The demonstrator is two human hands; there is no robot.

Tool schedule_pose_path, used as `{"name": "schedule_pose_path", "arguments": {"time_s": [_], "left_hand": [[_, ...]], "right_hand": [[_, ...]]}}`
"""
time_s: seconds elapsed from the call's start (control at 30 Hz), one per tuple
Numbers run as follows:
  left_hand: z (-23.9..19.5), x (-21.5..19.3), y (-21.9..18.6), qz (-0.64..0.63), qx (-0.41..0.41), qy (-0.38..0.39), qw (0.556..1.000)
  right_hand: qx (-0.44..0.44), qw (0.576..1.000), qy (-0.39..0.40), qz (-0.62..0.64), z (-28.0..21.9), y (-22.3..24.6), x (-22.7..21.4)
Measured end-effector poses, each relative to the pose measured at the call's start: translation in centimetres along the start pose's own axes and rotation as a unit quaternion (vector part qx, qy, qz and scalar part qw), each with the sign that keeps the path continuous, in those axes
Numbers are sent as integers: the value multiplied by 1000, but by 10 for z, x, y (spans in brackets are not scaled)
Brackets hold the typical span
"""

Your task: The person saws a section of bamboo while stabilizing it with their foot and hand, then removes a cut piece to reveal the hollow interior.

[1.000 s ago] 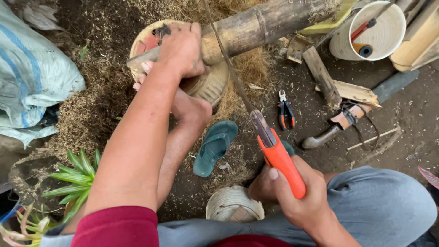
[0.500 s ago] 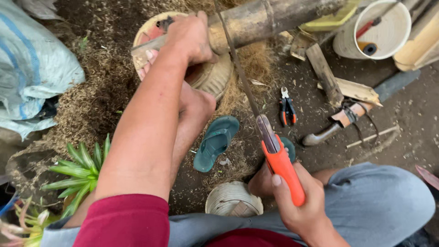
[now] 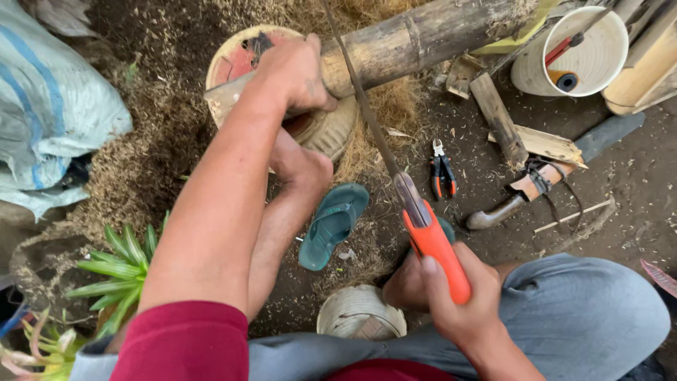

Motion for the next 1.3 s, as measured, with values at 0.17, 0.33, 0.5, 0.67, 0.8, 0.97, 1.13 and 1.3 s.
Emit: {"name": "schedule_pose_path", "arguments": {"time_s": [0.17, 0.33, 0.5, 0.67, 0.8, 0.97, 1.13, 1.3], "left_hand": [[6, -12, 1, 11, 7, -11, 1000], [4, -15, -1, 11, -29, 24, 999], [6, -7, -1, -16, -17, 4, 1000], [5, -15, 2, 3, -2, -26, 1000], [5, -7, -9, -19, -9, 34, 999], [3, -11, -11, -16, 3, 1, 1000], [4, -7, -4, -6, 8, -25, 1000], [7, 0, -7, 17, 1, -48, 999]], "right_hand": [[7, 1000, 0, 0, 45, 5, 35], [2, 999, 22, 34, 18, -6, 18], [10, 1000, 16, -11, -12, -11, -6], [8, 1000, 12, 18, 70, 3, 38], [51, 998, 21, 23, 51, 5, 29], [51, 998, 1, 38, 34, -11, 45], [-34, 999, -15, 9, 56, 3, 54], [148, 987, 57, 20, 77, 41, 1]]}}
Point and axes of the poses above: each hand's wrist, its own z-axis towards the middle knuckle, its own x-axis out of the palm, y = z × x, the point moved 2 cm from there along z, towards the middle knuckle, and after that the axes turned 13 degrees about x, right-handed, at the moved point
